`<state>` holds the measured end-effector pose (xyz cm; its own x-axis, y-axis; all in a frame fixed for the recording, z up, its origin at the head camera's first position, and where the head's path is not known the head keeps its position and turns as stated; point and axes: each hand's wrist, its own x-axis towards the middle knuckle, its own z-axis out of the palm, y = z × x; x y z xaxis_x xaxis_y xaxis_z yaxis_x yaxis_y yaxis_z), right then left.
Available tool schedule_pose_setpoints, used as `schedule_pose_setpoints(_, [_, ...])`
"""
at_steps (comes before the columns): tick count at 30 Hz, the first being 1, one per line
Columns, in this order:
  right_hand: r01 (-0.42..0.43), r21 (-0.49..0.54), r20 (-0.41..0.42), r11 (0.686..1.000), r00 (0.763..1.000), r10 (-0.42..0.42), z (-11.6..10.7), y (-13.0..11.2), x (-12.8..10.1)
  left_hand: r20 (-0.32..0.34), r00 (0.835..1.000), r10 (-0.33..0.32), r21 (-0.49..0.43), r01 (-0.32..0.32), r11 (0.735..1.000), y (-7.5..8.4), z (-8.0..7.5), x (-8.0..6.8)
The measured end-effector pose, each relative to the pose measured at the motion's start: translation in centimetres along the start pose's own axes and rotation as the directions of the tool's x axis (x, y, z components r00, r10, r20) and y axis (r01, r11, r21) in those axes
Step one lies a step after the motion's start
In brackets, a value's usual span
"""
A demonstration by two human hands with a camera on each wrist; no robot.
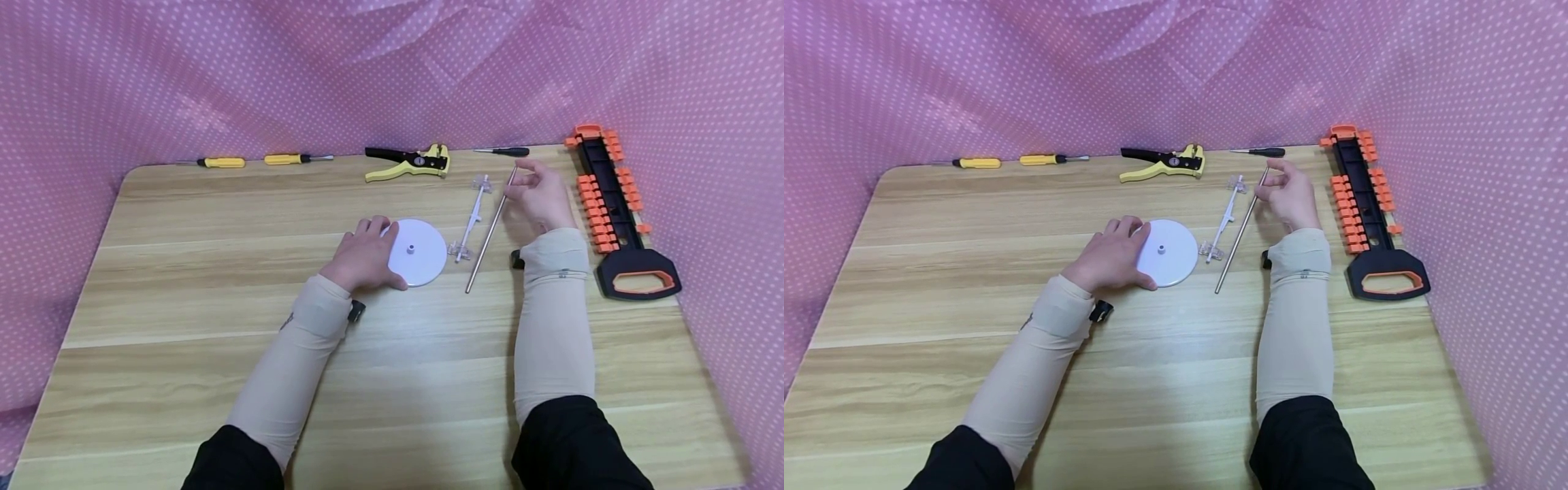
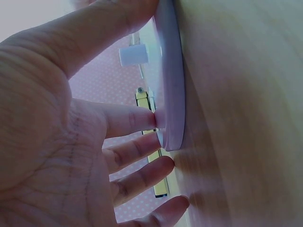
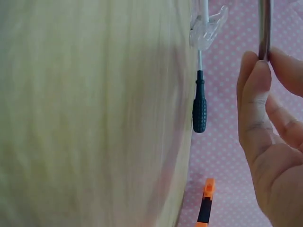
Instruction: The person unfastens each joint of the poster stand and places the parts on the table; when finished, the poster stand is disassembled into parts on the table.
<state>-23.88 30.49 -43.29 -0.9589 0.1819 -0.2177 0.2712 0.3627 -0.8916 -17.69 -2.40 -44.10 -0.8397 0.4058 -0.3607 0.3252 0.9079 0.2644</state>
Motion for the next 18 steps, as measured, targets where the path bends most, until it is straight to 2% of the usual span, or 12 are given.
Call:
schedule_pose_setpoints(8, [-0.038, -0.158, 0.030, 0.987, 0.999, 0.044, -0.59, 0.57, 0.06, 0.001, 1.000, 0.002, -0.002, -0.002, 1.000, 0.05, -0.01, 0.04])
schedule_pose_setpoints(12, [-0.081, -0.174, 0.048, 0.982, 0.995, 0.090, -0.57, 0.73, -0.03, 0.003, 1.000, 0.000, -0.002, 0.000, 1.000, 0.01, -0.01, 0.03])
schedule_pose_setpoints(18, [-0.137, -0.145, 0.087, 0.980, 0.985, 0.151, -0.35, 0.60, -0.13, -0.002, 1.000, 0.001, 0.000, -0.001, 1.000, -0.04, 0.05, 0.08])
